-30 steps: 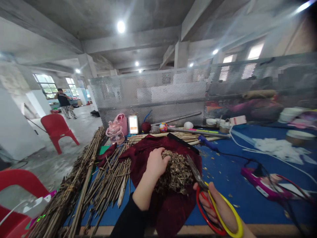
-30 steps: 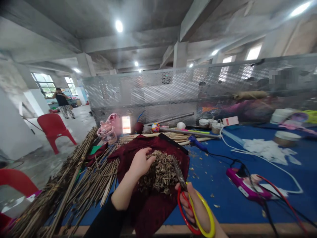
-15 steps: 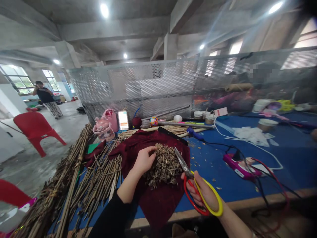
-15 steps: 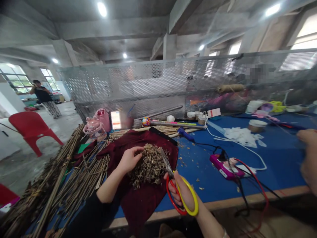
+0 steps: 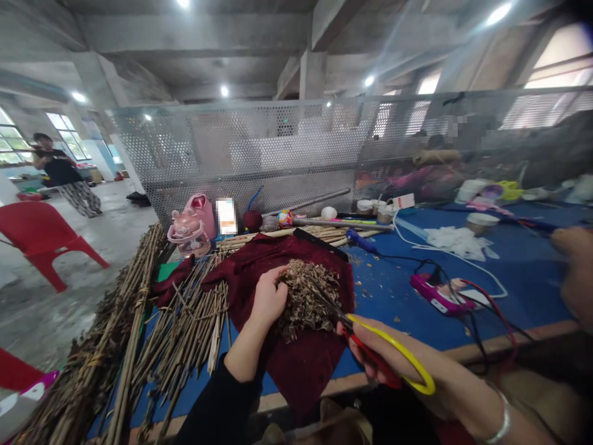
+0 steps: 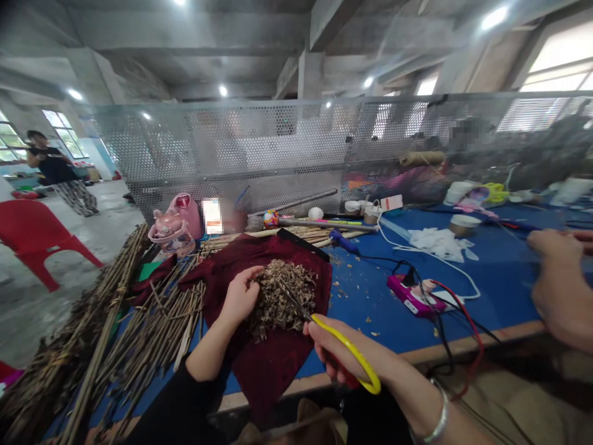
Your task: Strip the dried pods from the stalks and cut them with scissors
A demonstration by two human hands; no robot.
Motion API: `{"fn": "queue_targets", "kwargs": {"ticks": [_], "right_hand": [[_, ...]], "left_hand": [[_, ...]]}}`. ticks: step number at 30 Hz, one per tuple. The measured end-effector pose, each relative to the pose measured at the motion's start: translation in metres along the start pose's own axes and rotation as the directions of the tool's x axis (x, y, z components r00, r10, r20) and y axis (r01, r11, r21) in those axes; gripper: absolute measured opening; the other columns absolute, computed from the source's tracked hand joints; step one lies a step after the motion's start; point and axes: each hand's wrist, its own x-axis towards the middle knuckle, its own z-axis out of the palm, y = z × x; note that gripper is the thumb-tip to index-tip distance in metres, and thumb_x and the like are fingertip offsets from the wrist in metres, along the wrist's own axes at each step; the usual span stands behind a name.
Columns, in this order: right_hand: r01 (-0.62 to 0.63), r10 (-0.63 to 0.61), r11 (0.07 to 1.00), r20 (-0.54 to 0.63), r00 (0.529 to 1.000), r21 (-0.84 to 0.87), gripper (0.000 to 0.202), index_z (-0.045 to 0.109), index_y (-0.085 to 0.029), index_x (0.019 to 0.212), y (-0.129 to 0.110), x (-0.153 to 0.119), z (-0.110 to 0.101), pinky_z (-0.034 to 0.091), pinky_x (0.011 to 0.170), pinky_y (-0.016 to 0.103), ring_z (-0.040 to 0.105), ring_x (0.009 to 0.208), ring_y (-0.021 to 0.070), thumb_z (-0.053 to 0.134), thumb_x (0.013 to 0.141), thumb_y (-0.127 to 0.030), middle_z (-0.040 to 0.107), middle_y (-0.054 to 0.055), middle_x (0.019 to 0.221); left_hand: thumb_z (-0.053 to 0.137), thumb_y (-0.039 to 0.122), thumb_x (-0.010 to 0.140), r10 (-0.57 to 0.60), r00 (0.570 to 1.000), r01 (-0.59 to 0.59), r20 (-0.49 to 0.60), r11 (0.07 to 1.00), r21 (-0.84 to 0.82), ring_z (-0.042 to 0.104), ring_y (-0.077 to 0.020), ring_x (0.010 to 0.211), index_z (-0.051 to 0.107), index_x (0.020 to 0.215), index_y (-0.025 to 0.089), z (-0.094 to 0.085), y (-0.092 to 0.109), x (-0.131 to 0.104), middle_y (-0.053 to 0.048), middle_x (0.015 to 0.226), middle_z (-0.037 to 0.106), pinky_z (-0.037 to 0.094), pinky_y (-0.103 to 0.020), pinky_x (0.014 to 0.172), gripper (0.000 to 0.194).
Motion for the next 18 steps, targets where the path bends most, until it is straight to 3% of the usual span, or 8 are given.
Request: {"fn": "queue_targets", "kwargs": {"ticks": [3, 6, 9, 12, 14, 18], "right_hand": [[-0.044, 0.045, 0.999, -0.040, 0.998, 0.011, 0.052, 0.051, -0.021, 0.090, -0.005, -0.001, 0.002, 0.031, 0.033, 0.014, 0.040, 0.036, 0.0047, 0.037, 0.077, -0.070, 0.051, -0.004, 0.058], [-0.074, 0.074, 0.997, -0.053, 0.996, 0.007, 0.053, 0.049, -0.022, 0.088, -0.005, 0.002, 0.005, 0.029, 0.032, 0.014, 0.038, 0.034, 0.0046, 0.032, 0.078, -0.071, 0.049, -0.005, 0.054], [-0.091, 0.090, 0.996, -0.048, 0.995, -0.017, 0.053, 0.048, -0.021, 0.082, -0.010, 0.001, 0.009, 0.027, 0.031, 0.015, 0.036, 0.033, 0.0048, 0.031, 0.079, -0.071, 0.047, -0.004, 0.051], [-0.112, 0.113, 0.993, -0.097, 0.989, 0.023, 0.049, 0.049, -0.021, 0.083, -0.020, -0.003, 0.013, 0.026, 0.032, 0.013, 0.037, 0.036, 0.0043, 0.034, 0.080, -0.067, 0.046, -0.004, 0.054], [-0.152, 0.155, 0.988, -0.125, 0.980, 0.038, 0.048, 0.050, -0.021, 0.085, -0.026, -0.003, 0.012, 0.026, 0.032, 0.013, 0.037, 0.036, 0.0042, 0.036, 0.080, -0.066, 0.045, -0.004, 0.054], [-0.237, 0.236, 0.971, -0.063, 0.970, -0.016, 0.053, 0.050, -0.020, 0.086, -0.029, 0.008, 0.005, 0.028, 0.031, 0.014, 0.036, 0.034, 0.0047, 0.034, 0.078, -0.071, 0.046, -0.004, 0.050]], "left_hand": [[0.047, 0.023, 0.082, -0.048, 0.999, 0.048, -0.025, 0.998, 0.030, 0.058, -0.0209, 0.101, 0.064, 0.105, 0.015, 0.000, 0.002, -0.001, -0.009, 0.108, 0.065, 0.041, -0.035, 0.094, 0.030], [0.057, 0.041, 0.077, -0.006, 1.000, 0.008, -0.019, 0.997, 0.083, 0.058, -0.0235, 0.099, 0.064, 0.104, 0.016, 0.007, 0.005, -0.005, -0.010, 0.105, 0.065, 0.042, -0.037, 0.092, 0.037], [0.064, 0.032, 0.072, 0.063, 0.998, -0.060, -0.025, 0.992, 0.109, 0.059, -0.0209, 0.094, 0.067, 0.095, 0.017, 0.015, 0.007, -0.008, -0.008, 0.098, 0.065, 0.044, -0.034, 0.089, 0.028], [0.059, 0.015, 0.072, 0.071, 0.997, -0.070, -0.011, 0.995, 0.066, 0.059, -0.0163, 0.086, 0.068, 0.084, 0.017, 0.017, 0.005, -0.007, -0.006, 0.090, 0.065, 0.046, -0.030, 0.085, 0.015], [0.056, 0.009, 0.070, 0.083, 0.997, -0.083, 0.004, 0.996, 0.024, 0.059, -0.0156, 0.088, 0.067, 0.086, 0.016, 0.016, 0.003, -0.006, -0.006, 0.092, 0.066, 0.045, -0.029, 0.087, 0.021], [0.056, 0.008, 0.066, 0.052, 0.999, -0.051, 0.009, 0.996, -0.068, 0.058, -0.0166, 0.093, 0.061, 0.100, 0.015, 0.014, 0.004, -0.007, -0.007, 0.100, 0.064, 0.044, -0.031, 0.088, 0.035]]}}
